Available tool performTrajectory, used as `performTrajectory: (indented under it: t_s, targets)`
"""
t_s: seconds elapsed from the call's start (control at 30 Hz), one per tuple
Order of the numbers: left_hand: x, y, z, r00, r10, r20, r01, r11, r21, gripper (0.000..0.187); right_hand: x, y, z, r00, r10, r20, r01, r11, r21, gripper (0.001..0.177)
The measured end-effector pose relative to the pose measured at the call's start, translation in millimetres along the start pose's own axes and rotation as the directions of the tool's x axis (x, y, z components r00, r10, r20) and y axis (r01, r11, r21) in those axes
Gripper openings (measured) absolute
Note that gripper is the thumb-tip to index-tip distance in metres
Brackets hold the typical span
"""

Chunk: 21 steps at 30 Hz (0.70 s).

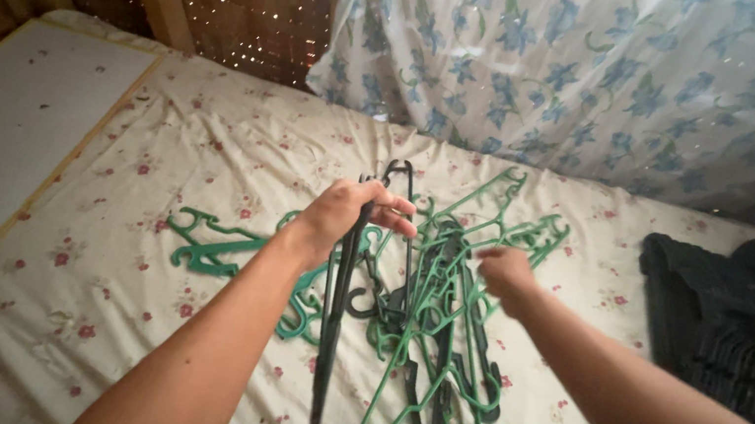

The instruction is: The person gathers and stacks green and black plastic hangers on a bed, then wipes a white frame and the bedsheet using a patterned cloth. The hangers are sorted into a neat pile, and the frame and sheet are wiped clean.

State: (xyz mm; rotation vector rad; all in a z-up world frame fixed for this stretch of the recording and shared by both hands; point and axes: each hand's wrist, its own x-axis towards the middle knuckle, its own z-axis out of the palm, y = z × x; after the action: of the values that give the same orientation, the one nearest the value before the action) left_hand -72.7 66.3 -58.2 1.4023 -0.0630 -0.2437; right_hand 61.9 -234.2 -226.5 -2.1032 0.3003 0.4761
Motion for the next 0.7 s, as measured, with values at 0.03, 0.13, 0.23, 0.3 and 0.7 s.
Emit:
performTrajectory:
  t_s: [0.03, 0.13, 0.23, 0.3, 0.7]
  targets:
    - [5.1, -7.2, -1.7, 1.0, 0.004, -0.019, -0.005, 1.0, -0.018, 0.043, -0.2, 8.6, 19.0, 0.995, -0.076, 0.061, 0.075, 0.997, 0.012, 0.041]
    - [16.2, -24.1, -6.8, 1.0, -0.015, 0.002, 0.015, 1.0, -0.015, 0.046, -3.5, 26.5, 62.9, 0.979, -0.145, 0.14, 0.169, 0.97, -0.172, 0.045]
    - [27.0, -32.8, -11.2, 0.999, -0.046, 0.024, 0.045, 0.997, 0.063, 0.047, -19.5, 30.7, 104.1, 0.939, -0.227, 0.258, 0.299, 0.909, -0.289, 0.043]
    - [31.6, -38.5, -13.8, 0.997, -0.081, -0.003, 0.081, 0.991, 0.111, 0.046, -24.1, 31.8, 119.4, 0.911, -0.236, 0.339, 0.344, 0.888, -0.305, 0.043]
    - [37.6, -49.9, -48.8, 0.965, -0.176, -0.197, 0.191, 0.98, 0.058, 0.047, 6.5, 36.3, 120.5, 0.906, 0.17, 0.388, 0.174, 0.687, -0.706, 0.029]
